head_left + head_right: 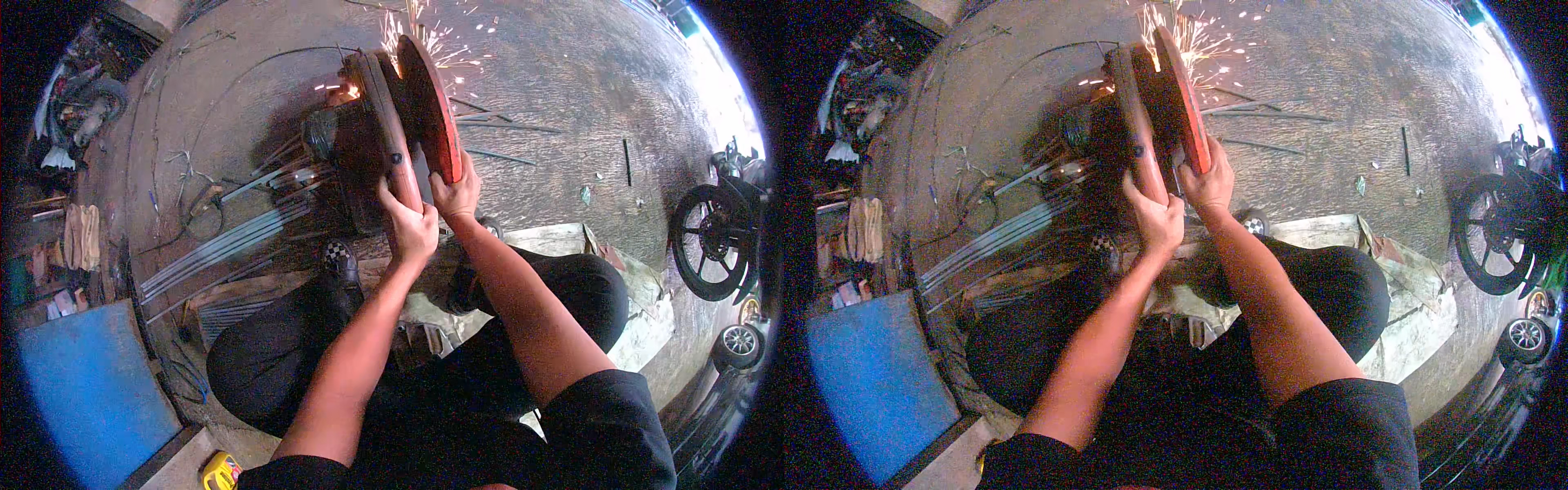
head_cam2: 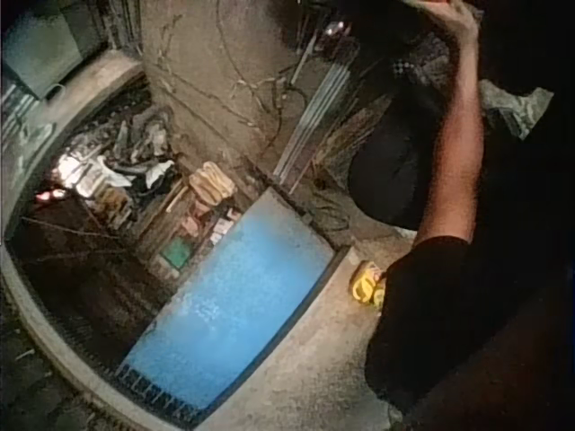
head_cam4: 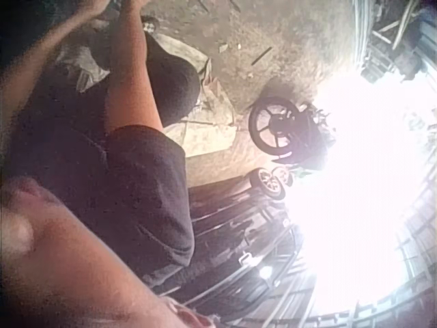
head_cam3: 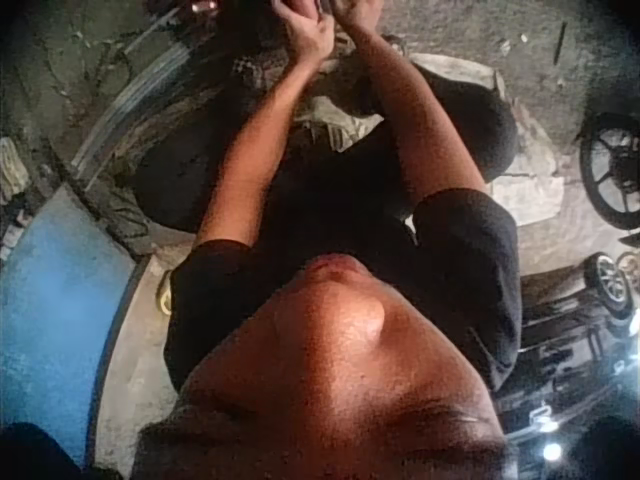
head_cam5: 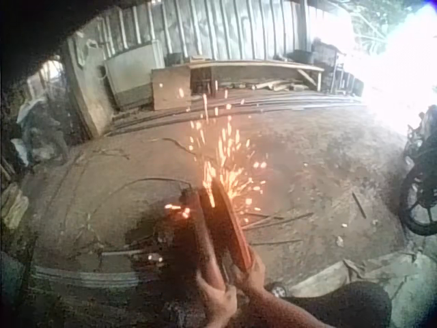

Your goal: Cutting and grinding a metal rod using a circular cut-off saw.

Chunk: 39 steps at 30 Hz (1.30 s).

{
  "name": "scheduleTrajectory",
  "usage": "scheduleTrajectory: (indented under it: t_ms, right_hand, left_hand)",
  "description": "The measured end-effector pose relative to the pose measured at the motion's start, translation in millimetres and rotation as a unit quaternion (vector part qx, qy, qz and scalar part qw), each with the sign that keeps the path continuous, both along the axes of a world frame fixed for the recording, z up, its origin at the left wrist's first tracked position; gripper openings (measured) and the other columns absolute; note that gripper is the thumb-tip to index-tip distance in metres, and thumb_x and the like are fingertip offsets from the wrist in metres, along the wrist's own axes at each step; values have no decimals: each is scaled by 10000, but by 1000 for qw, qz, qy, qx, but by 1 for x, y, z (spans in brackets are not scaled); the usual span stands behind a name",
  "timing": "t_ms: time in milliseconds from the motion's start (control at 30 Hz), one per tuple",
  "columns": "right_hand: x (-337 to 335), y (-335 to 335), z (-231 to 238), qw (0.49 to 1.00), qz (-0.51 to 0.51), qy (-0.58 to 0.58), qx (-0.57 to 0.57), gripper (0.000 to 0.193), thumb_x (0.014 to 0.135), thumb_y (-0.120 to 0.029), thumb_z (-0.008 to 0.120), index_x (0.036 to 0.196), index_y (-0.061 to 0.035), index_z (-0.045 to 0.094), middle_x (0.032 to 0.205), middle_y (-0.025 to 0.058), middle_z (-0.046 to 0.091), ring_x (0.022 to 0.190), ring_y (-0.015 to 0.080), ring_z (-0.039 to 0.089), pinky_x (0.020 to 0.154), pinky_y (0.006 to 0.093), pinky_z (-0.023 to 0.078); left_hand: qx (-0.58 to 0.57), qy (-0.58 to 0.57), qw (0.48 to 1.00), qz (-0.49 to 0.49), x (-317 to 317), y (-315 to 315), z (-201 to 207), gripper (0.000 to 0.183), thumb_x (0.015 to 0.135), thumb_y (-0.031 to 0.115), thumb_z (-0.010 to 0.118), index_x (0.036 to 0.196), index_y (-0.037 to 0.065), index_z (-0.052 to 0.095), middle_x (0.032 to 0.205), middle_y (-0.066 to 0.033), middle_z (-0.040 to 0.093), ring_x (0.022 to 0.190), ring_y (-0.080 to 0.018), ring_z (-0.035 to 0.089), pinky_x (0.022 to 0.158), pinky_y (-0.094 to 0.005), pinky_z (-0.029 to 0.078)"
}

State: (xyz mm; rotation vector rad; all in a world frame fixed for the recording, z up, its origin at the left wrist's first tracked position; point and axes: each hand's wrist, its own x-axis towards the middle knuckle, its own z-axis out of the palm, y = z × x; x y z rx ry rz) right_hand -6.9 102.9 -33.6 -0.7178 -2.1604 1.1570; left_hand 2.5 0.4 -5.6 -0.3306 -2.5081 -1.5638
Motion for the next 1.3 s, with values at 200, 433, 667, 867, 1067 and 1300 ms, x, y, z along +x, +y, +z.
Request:
scheduleTrajectory:
  t_ms: [200, 433, 667, 867, 1067, 1300]
  right_hand:
    - [-1, 1, -6, 1000, -3, 18, 12, 537, 647, -171, 637, 1152, -52, 501, 1007, 207, 585, 939, 418, 549, 814, 433, 452]
    - [-1, 1, -8, 1000, -4, 6, 18, 535, 640, -181, 630, 1143, -54, 499, 976, 212, 587, 925, 425, 547, 807, 448, 447]
    - [-1, 1, -8, 999, -10, 21, 45, 527, 630, -190, 623, 1122, -49, 500, 951, 215, 582, 885, 435, 548, 781, 462, 449]
    - [-2, 1, -10, 999, -7, 29, 26, 524, 633, -193, 624, 1120, -48, 497, 943, 215, 577, 884, 430, 550, 777, 452, 454]
    - [-1, 1, -7, 999, -4, 19, 29, 520, 630, -187, 623, 1113, -43, 497, 938, 210, 569, 889, 430, 545, 777, 450, 451]
    - [-1, 0, -4, 999, 6, 23, 24, 520, 625, -177, 623, 1109, -34, 495, 953, 213, 560, 895, 428, 540, 780, 445, 448]
  left_hand:
    - [-48, 3, 999, -2, 0, -2, -3, 770, 739, 64, 567, 1344, -67, 109, 1212, -350, 400, 1112, -476, 449, 957, -465, 344]
    - [-35, -32, 999, 12, 0, -1, -3, 764, 728, 66, 580, 1337, -63, 137, 1169, -347, 430, 1055, -472, 486, 930, -461, 365]
    - [-13, -40, 999, 22, 1, 1, -2, 767, 721, 61, 587, 1341, -31, 145, 1117, -334, 472, 1011, -481, 504, 887, -477, 388]
    - [-14, -49, 999, 16, 2, 0, 2, 767, 725, 59, 584, 1341, -24, 135, 1115, -329, 475, 1003, -470, 515, 886, -471, 390]
    - [-14, -52, 998, 18, 2, 1, 6, 756, 729, 44, 575, 1337, -35, 131, 1142, -333, 451, 1024, -471, 505, 902, -465, 382]
    - [-27, -22, 999, 18, 1, 1, 4, 754, 726, 40, 582, 1335, -35, 144, 1133, -332, 455, 1029, -474, 501, 900, -469, 382]
